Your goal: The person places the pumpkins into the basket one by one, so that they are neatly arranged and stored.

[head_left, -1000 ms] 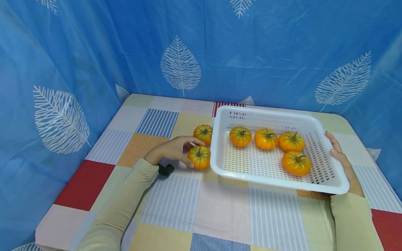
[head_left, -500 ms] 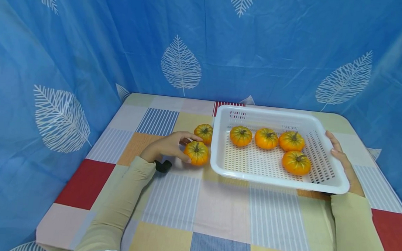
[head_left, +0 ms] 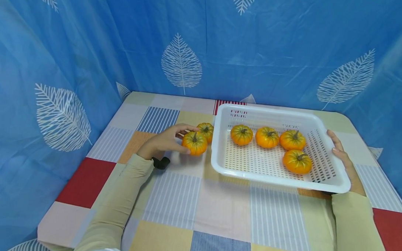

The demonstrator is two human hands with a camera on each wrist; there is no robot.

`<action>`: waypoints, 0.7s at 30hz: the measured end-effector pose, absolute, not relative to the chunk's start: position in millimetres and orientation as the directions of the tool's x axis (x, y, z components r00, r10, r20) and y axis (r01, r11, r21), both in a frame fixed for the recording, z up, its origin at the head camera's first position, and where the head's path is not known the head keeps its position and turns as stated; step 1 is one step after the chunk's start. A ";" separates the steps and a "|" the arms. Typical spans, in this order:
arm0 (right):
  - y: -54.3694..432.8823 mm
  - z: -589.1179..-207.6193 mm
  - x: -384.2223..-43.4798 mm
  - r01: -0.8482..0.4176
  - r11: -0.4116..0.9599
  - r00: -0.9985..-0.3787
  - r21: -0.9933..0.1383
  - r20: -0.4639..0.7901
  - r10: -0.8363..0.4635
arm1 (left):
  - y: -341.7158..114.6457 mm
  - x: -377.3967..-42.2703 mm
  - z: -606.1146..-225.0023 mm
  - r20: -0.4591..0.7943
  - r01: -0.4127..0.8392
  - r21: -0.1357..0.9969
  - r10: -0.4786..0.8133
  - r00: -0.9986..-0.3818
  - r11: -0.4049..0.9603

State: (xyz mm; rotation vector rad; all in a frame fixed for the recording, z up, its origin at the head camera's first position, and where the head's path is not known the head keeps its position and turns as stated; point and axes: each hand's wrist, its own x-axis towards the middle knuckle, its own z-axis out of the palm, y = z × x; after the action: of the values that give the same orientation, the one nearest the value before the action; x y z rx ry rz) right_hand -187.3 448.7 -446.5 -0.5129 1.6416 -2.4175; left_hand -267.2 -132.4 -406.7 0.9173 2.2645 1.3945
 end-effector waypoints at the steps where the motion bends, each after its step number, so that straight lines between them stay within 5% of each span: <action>1: 447.9 -446.3 -187.2 -0.060 -0.352 -0.931 -0.934 0.179 -0.318 | -132.3 -266.9 -406.1 0.058 0.345 0.885 0.662 -0.748 0.313; 21: 453.2 -447.4 -186.6 0.000 -0.379 -0.928 -0.925 0.141 -0.345 | -128.8 -263.6 -401.2 0.211 0.357 0.906 0.489 -0.847 0.228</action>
State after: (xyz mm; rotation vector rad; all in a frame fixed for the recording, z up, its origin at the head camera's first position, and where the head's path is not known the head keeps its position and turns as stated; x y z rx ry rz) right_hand -186.6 453.2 -447.4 -0.4643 1.6116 -2.4016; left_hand -263.6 -128.8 -401.2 0.8193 2.3668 1.6941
